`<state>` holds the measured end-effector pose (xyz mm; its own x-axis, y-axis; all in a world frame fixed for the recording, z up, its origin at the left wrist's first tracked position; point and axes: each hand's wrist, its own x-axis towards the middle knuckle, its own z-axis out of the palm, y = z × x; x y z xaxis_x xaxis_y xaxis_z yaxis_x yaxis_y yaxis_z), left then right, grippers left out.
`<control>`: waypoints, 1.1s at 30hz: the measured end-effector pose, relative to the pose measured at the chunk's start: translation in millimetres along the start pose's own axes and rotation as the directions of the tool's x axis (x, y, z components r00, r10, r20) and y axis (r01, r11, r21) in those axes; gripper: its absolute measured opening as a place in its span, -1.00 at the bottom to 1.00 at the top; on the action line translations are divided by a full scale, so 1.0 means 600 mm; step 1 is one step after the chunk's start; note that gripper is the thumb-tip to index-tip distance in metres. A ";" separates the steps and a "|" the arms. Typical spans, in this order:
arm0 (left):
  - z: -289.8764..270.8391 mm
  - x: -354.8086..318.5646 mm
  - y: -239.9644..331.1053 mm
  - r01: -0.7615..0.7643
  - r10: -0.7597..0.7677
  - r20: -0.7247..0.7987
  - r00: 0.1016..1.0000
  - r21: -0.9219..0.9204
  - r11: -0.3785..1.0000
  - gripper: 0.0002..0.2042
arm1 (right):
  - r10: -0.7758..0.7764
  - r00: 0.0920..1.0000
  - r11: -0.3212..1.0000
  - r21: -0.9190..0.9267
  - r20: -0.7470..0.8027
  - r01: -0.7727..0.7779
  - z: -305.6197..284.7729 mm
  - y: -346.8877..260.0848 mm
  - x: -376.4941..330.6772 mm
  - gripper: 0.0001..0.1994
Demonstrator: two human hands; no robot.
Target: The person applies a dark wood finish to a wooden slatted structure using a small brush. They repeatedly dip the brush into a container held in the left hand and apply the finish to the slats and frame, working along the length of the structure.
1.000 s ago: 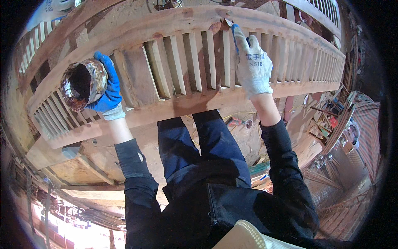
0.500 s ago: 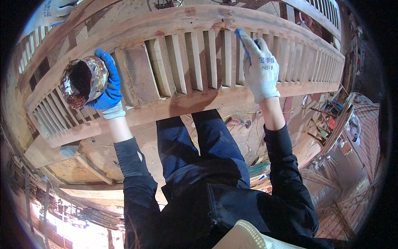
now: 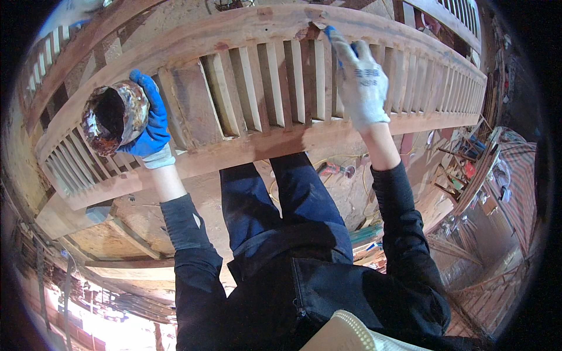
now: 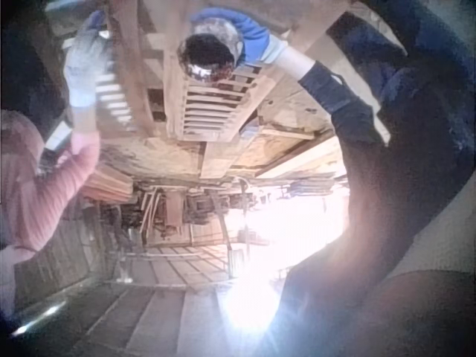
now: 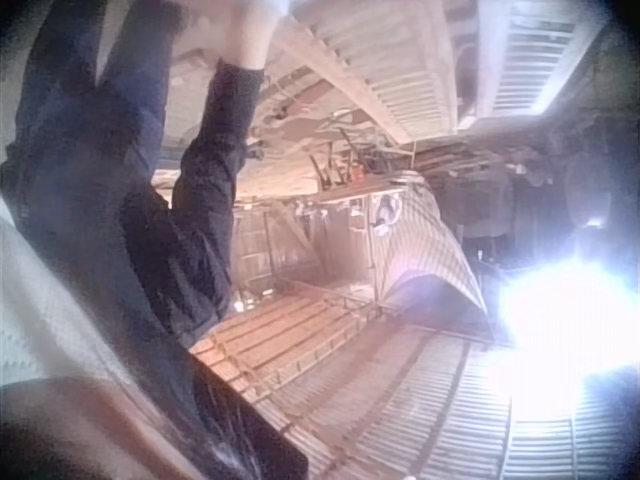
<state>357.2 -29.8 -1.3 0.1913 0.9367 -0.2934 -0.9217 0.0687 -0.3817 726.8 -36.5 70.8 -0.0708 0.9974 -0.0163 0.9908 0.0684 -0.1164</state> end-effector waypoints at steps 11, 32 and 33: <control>0.006 -0.003 -0.009 0.013 -0.016 0.044 0.999 0.076 0.997 -0.38 | 0.046 0.998 0.999 0.019 -0.038 -0.045 -0.006 0.012 -0.008 -0.46; -0.001 -0.003 0.005 -0.018 0.016 0.024 1.000 0.103 0.994 -0.30 | -0.074 0.997 0.997 0.019 -0.022 0.075 -0.015 0.016 0.030 -0.43; -0.002 -0.004 0.007 -0.022 0.019 0.025 0.999 0.112 0.993 -0.30 | -0.072 0.997 0.997 0.003 -0.007 0.072 -0.017 0.012 0.035 -0.45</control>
<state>353.4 -32.0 -3.1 0.1650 0.9461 -0.2785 -0.9577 0.0861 -0.2746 733.8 -14.9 79.7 -0.1406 0.9901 -0.0010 0.9829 0.1395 -0.1202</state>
